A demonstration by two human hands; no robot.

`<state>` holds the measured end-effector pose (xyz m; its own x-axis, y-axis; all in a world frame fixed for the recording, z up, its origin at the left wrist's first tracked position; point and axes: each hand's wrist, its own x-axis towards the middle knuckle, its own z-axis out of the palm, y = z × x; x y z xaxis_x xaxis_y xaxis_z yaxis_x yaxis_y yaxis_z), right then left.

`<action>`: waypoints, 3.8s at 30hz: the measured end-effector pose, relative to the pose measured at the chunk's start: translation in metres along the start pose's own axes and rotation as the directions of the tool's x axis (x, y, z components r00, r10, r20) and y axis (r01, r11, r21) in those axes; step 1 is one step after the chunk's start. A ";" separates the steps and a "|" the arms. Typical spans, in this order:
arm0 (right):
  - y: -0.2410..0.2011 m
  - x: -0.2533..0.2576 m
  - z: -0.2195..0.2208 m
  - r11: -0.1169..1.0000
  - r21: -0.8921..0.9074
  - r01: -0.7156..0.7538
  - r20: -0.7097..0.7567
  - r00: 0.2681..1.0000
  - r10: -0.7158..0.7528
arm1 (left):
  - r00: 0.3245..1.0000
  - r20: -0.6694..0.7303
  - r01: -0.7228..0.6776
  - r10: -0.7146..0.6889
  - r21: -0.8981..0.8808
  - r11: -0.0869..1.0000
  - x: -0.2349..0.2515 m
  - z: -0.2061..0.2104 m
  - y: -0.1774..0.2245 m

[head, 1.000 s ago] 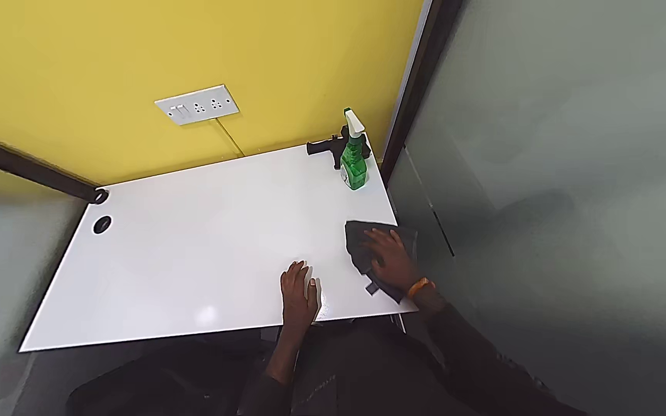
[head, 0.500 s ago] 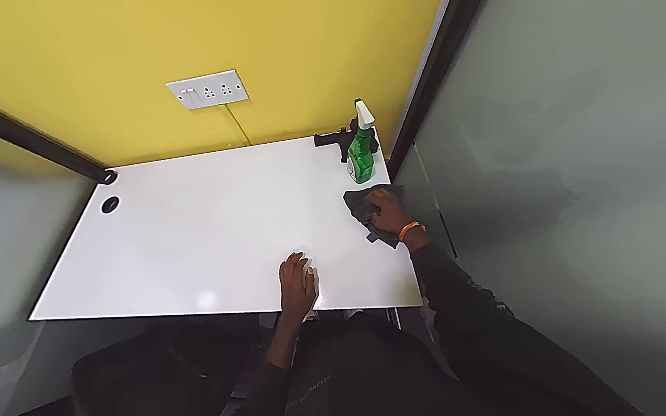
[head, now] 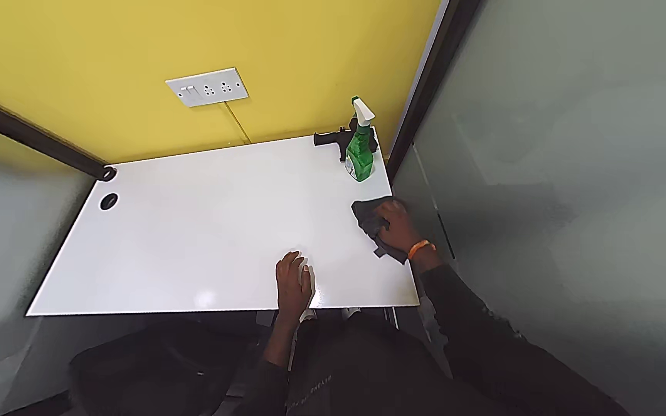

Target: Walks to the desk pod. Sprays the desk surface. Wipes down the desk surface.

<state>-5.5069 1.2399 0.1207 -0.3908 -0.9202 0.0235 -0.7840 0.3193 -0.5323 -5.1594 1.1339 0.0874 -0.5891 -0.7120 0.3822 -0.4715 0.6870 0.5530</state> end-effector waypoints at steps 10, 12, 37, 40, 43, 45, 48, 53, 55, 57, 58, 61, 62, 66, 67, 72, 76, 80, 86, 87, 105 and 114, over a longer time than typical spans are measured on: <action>-0.028 -0.034 0.015 0.947 0.009 -0.322 -0.210 0.925 0.317 | 1.000 0.021 0.021 -0.020 -0.016 1.000 0.003 -0.001 0.001; -0.025 -0.014 0.009 0.919 0.012 -0.393 -0.186 0.902 0.389 | 1.000 0.009 0.015 -0.015 -0.021 1.000 0.002 -0.001 0.001; -0.042 -0.001 0.005 0.884 -0.221 -0.411 -0.078 0.911 0.404 | 1.000 0.026 0.005 -0.005 -0.007 1.000 0.003 0.001 -0.001; -0.047 -0.003 0.010 0.894 -0.268 -0.359 -0.057 0.932 0.358 | 0.999 0.044 -0.001 0.001 -0.004 1.000 0.004 0.002 -0.001; -0.048 0.010 0.017 0.924 -0.280 -0.260 -0.018 0.964 0.266 | 0.999 0.043 -0.003 0.003 -0.006 1.000 0.005 0.001 -0.001; -0.053 0.023 0.022 0.937 -0.292 -0.194 0.035 0.976 0.213 | 1.000 0.027 -0.006 0.007 -0.009 1.000 0.004 0.000 0.000; -0.070 0.046 0.033 0.954 -0.277 -0.114 0.088 0.986 0.143 | 1.000 0.004 -0.017 0.017 -0.017 1.000 0.003 0.000 -0.002; -0.109 0.083 0.059 0.962 -0.271 0.019 0.182 0.983 0.032 | 0.999 -0.044 -0.018 0.016 -0.035 0.999 0.001 -0.001 0.000; -0.119 0.102 0.068 0.963 -0.262 0.068 0.198 0.980 -0.016 | 0.998 -0.067 -0.018 0.015 -0.035 0.999 0.000 -0.001 0.000; -0.125 0.123 0.074 0.960 -0.258 0.108 0.192 0.980 -0.059 | 0.995 -0.092 -0.034 0.031 -0.036 0.999 -0.001 0.000 -0.001; -0.126 0.135 0.078 0.954 -0.269 0.129 0.183 0.980 -0.081 | 0.994 -0.103 -0.049 0.045 -0.035 0.998 -0.001 0.000 -0.001; -0.133 0.164 0.087 0.944 -0.277 0.177 0.157 0.978 -0.137 | 0.989 -0.116 -0.091 0.087 -0.030 0.995 -0.002 -0.002 -0.002; -0.136 0.171 0.092 0.942 -0.277 0.187 0.147 0.978 -0.151 | 0.987 -0.124 -0.102 0.098 -0.025 0.994 -0.003 -0.002 -0.002; -0.153 0.173 0.097 0.942 -0.270 0.199 0.161 0.974 -0.160 | 0.979 -0.177 -0.100 0.100 0.009 0.995 -0.005 -0.002 -0.001; -0.156 0.169 0.099 0.938 -0.268 0.218 0.171 0.969 -0.177 | 0.977 -0.190 -0.092 0.093 0.015 0.996 -0.005 -0.002 0.000; -0.177 0.107 0.113 0.903 -0.178 0.392 0.294 0.897 -0.331 | 0.965 -0.247 -0.093 0.085 -0.019 0.995 -0.007 -0.004 -0.001; -0.202 0.028 0.121 0.810 0.005 0.587 0.416 0.735 -0.535 | 0.940 -0.330 -0.132 0.090 -0.107 0.986 -0.010 -0.010 -0.002; -0.211 -0.004 0.135 0.779 0.141 0.611 0.448 0.662 -0.601 | 0.922 -0.385 -0.124 0.050 -0.171 0.977 -0.019 -0.027 0.000; -0.238 0.019 0.141 0.686 0.048 0.726 0.588 0.535 -0.607 | 0.886 -0.460 -0.002 -0.053 -0.118 0.993 -0.045 -0.068 -0.036; -0.244 0.024 0.146 0.664 0.040 0.747 0.596 0.516 -0.616 | 0.880 -0.468 0.044 -0.080 -0.087 0.995 -0.050 -0.076 -0.048; -0.455 0.083 0.279 0.542 0.176 0.822 0.637 0.324 -0.699 | 0.754 -0.579 0.352 -0.311 -0.043 0.935 -0.091 -0.192 -0.200; -0.443 0.126 0.275 0.736 0.119 0.667 0.461 0.619 -0.636 | 0.840 -0.482 0.244 -0.250 -0.077 0.967 -0.050 -0.209 -0.241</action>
<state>-5.0759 0.9204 0.1270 0.4790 -0.8770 -0.0376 -0.7799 -0.4054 -0.4769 -4.8791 0.9737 0.0895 -0.0605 -0.8399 0.5393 -0.5488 0.4793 0.6849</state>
